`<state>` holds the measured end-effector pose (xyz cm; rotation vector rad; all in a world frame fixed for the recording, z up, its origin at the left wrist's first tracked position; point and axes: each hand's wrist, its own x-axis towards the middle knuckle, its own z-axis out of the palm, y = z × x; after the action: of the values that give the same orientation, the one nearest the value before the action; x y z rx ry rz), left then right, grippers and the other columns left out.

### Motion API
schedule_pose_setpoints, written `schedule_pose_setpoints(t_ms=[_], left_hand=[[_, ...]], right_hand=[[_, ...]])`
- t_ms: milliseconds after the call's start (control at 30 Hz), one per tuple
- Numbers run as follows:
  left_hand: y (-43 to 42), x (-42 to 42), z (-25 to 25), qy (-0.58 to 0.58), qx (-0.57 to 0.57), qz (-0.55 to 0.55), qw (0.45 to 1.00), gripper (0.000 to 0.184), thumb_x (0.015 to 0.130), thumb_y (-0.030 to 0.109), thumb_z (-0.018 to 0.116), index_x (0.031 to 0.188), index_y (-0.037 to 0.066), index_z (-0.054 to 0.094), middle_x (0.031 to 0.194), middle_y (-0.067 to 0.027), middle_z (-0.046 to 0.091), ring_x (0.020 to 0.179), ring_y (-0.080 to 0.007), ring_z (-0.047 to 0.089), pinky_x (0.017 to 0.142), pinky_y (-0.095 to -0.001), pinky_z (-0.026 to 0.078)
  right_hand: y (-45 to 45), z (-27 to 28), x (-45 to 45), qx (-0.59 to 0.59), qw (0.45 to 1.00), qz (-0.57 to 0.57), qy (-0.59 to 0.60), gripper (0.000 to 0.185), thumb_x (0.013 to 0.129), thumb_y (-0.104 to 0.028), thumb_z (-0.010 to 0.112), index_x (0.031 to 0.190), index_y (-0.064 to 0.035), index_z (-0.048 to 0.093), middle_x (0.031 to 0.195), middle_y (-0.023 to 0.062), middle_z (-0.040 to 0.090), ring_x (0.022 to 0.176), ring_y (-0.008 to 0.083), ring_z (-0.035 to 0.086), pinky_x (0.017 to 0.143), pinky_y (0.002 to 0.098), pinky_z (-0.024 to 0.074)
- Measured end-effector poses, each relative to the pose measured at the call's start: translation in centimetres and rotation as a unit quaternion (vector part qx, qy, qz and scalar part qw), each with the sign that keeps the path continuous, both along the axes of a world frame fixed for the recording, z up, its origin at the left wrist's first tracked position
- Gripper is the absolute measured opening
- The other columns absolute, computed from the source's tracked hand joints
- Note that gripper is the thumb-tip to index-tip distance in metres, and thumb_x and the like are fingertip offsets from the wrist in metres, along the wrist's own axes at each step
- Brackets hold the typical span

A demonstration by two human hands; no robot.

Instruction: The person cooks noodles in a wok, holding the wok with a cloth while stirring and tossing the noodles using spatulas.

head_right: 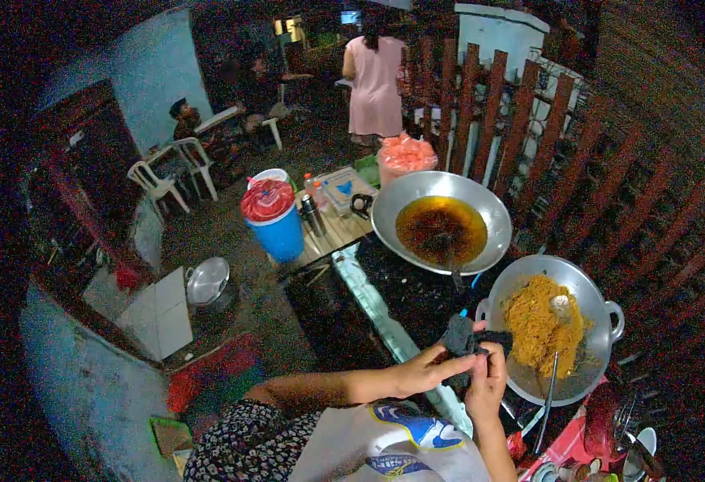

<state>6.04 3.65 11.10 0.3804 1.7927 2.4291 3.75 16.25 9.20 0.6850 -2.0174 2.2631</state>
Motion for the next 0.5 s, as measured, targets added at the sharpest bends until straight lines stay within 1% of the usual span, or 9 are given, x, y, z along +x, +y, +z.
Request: schedule_pose_setpoints(t_ms=[33, 67, 100, 167, 200, 233, 300, 467, 500], left_hand=[[0.1, 0.4, -0.5, -0.041, 0.021, -0.013, 0.999, 0.055, 0.086, 0.033, 0.050, 0.129, 0.005, 0.029, 0.124, -0.0082, 0.040, 0.112, -0.0156, 0.038, 0.092, -0.0284, 0.033], [0.1, 0.8, -0.5, -0.082, 0.043, -0.027, 0.995, 0.051, 0.086, 0.032, 0.051, 0.126, 0.005, 0.035, 0.120, -0.0069, 0.045, 0.107, -0.0147, 0.043, 0.088, -0.0276, 0.037], [0.5, 1.5, -0.2, -0.061, 0.022, 0.043, 0.997, 0.032, 0.088, 0.024, 0.048, 0.114, 0.005, 0.050, 0.107, -0.0038, 0.053, 0.099, -0.0114, 0.046, 0.089, -0.0277, 0.035], [0.7, 1.9, -0.5, -0.044, 0.010, 0.070, 0.997, 0.029, 0.089, 0.024, 0.047, 0.110, 0.005, 0.052, 0.103, -0.0031, 0.055, 0.095, -0.0103, 0.047, 0.086, -0.0271, 0.037], [0.6, 2.1, -0.5, -0.029, -0.004, 0.090, 0.995, 0.028, 0.089, 0.024, 0.047, 0.106, 0.004, 0.055, 0.098, -0.0025, 0.057, 0.091, -0.0092, 0.049, 0.082, -0.0264, 0.039], [1.0, 2.5, -0.6, -0.025, 0.002, 0.128, 0.991, 0.028, 0.089, 0.026, 0.045, 0.102, 0.004, 0.058, 0.089, -0.0018, 0.059, 0.085, -0.0074, 0.050, 0.078, -0.0251, 0.041], [1.2, 3.3, -0.8, -0.039, -0.002, 0.151, 0.988, 0.029, 0.090, 0.027, 0.045, 0.101, 0.004, 0.059, 0.088, -0.0016, 0.059, 0.083, -0.0072, 0.050, 0.077, -0.0245, 0.041], [2.1, 4.7, -1.8, -0.078, 0.008, 0.184, 0.980, 0.031, 0.090, 0.030, 0.043, 0.097, 0.006, 0.061, 0.084, -0.0009, 0.060, 0.080, -0.0070, 0.051, 0.074, -0.0232, 0.042], [2.4, 4.8, -1.9, -0.083, -0.002, 0.181, 0.980, 0.031, 0.090, 0.032, 0.043, 0.097, 0.006, 0.061, 0.084, -0.0010, 0.060, 0.079, -0.0067, 0.051, 0.073, -0.0233, 0.042]], right_hand=[[0.3, -0.2, 0.6, -0.007, 0.996, 0.026, -0.081, 0.019, 0.090, -0.019, 0.042, 0.094, -0.0014, 0.047, 0.095, 0.0035, 0.048, 0.085, 0.0088, 0.043, 0.074, 0.0227, 0.0367], [-0.2, 0.3, 1.1, 0.008, 0.999, 0.047, -0.025, 0.023, 0.091, -0.021, 0.040, 0.097, -0.0002, 0.048, 0.102, 0.0063, 0.049, 0.092, 0.0109, 0.045, 0.080, 0.0248, 0.0364], [-0.4, -0.2, 1.3, 0.005, 0.998, 0.067, -0.022, 0.025, 0.091, -0.021, 0.039, 0.099, 0.0006, 0.048, 0.104, 0.0074, 0.049, 0.094, 0.0118, 0.045, 0.082, 0.0253, 0.0358], [-0.3, -0.3, 1.8, 0.020, 0.995, 0.099, -0.015, 0.029, 0.091, -0.017, 0.038, 0.111, 0.0026, 0.044, 0.109, 0.0109, 0.048, 0.100, 0.0149, 0.046, 0.087, 0.0264, 0.0341], [-0.2, 0.2, 2.3, 0.020, 0.994, 0.108, -0.011, 0.029, 0.091, -0.017, 0.038, 0.111, 0.0026, 0.044, 0.109, 0.0109, 0.048, 0.100, 0.0149, 0.046, 0.087, 0.0264, 0.0341], [0.0, 0.9, 2.9, 0.072, 0.992, 0.102, 0.013, 0.031, 0.090, -0.015, 0.038, 0.114, 0.0031, 0.042, 0.111, 0.0124, 0.047, 0.103, 0.0169, 0.045, 0.089, 0.0273, 0.0330], [0.3, -0.3, 3.3, 0.131, 0.983, 0.112, 0.058, 0.038, 0.088, -0.010, 0.036, 0.123, 0.0042, 0.034, 0.118, 0.0159, 0.045, 0.112, 0.0219, 0.042, 0.094, 0.0300, 0.0299], [2.1, -0.6, 4.6, 0.178, 0.972, 0.095, 0.118, 0.040, 0.086, -0.011, 0.043, 0.123, 0.0049, 0.037, 0.115, 0.0165, 0.050, 0.105, 0.0194, 0.048, 0.090, 0.0286, 0.0351], [2.8, 0.5, 4.9, 0.197, 0.973, 0.094, 0.079, 0.038, 0.085, -0.011, 0.047, 0.119, 0.0045, 0.042, 0.107, 0.0150, 0.055, 0.096, 0.0168, 0.052, 0.083, 0.0272, 0.0388]])
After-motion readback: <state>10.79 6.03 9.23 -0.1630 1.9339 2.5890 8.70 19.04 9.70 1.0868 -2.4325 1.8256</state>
